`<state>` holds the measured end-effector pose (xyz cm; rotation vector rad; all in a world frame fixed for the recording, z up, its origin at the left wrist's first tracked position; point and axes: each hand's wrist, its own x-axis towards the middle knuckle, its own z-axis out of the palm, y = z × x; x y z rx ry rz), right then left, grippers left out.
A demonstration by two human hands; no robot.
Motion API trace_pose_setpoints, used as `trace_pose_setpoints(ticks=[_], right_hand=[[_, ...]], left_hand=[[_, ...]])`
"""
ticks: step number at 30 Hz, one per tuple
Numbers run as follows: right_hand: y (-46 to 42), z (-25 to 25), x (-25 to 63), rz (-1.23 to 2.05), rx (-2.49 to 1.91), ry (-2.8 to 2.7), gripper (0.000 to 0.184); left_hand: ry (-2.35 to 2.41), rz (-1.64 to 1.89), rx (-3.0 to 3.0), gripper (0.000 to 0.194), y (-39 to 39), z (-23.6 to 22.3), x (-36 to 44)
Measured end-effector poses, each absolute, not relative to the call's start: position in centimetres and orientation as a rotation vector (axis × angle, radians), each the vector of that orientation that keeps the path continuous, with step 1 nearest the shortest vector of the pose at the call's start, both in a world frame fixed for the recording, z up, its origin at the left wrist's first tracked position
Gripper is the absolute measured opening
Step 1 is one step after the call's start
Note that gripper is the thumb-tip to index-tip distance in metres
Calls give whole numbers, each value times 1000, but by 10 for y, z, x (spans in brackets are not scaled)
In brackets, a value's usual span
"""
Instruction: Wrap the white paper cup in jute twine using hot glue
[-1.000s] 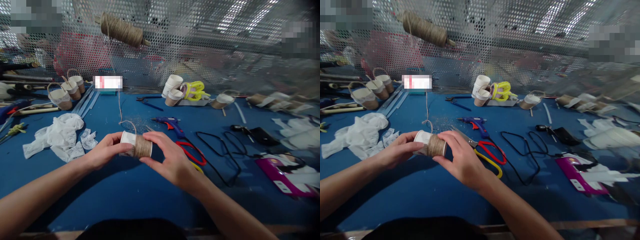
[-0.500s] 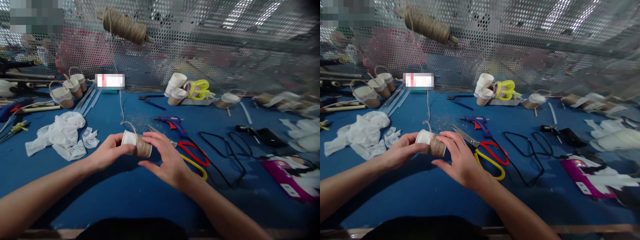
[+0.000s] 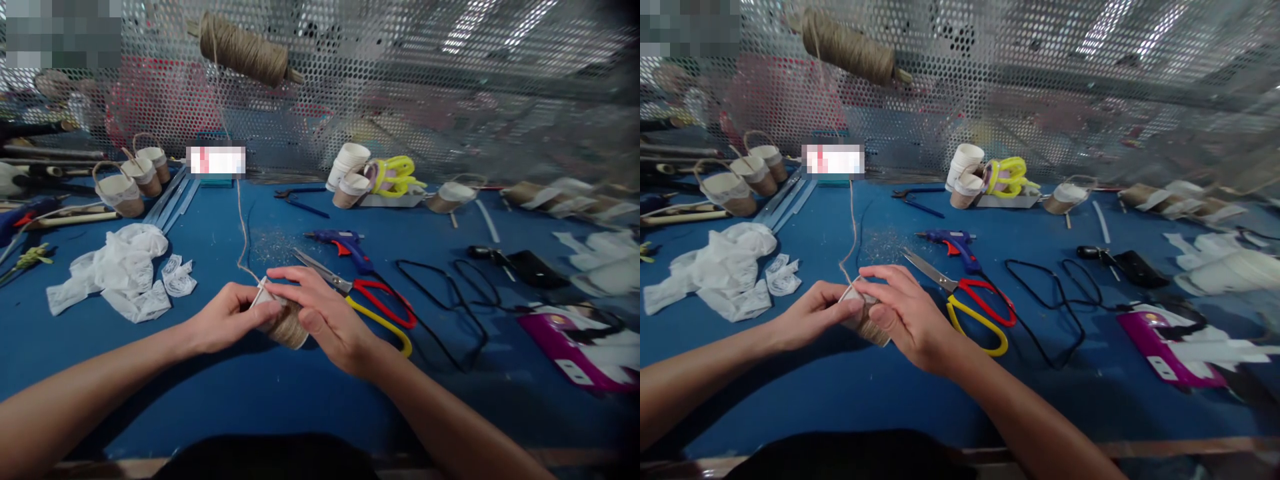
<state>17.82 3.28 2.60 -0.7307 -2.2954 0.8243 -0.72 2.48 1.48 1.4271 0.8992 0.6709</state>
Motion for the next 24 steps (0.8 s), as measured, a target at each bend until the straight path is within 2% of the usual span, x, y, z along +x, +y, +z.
trace_pose_setpoints(ticks=[9,12,15,19,22,24], right_hand=[[31,24,174,955,-746,-2257,42],[33,29,177,875,-776,-2266,38],[49,37,192,622,-1046,-2188,30],[91,35,230,174,-1752,-2063,29],[119,19,251,185,-1883,-2092,11],[129,8,256,198,-1923,-2077,7]], left_hand=[[940,712,1445,36,27,9,-6],[961,697,1416,36,28,8,-6],[1012,727,1381,35,29,9,-6],[1054,792,1393,33,33,7,-8],[1071,851,1437,34,36,1,-10],[1101,891,1468,35,38,-3,-11]])
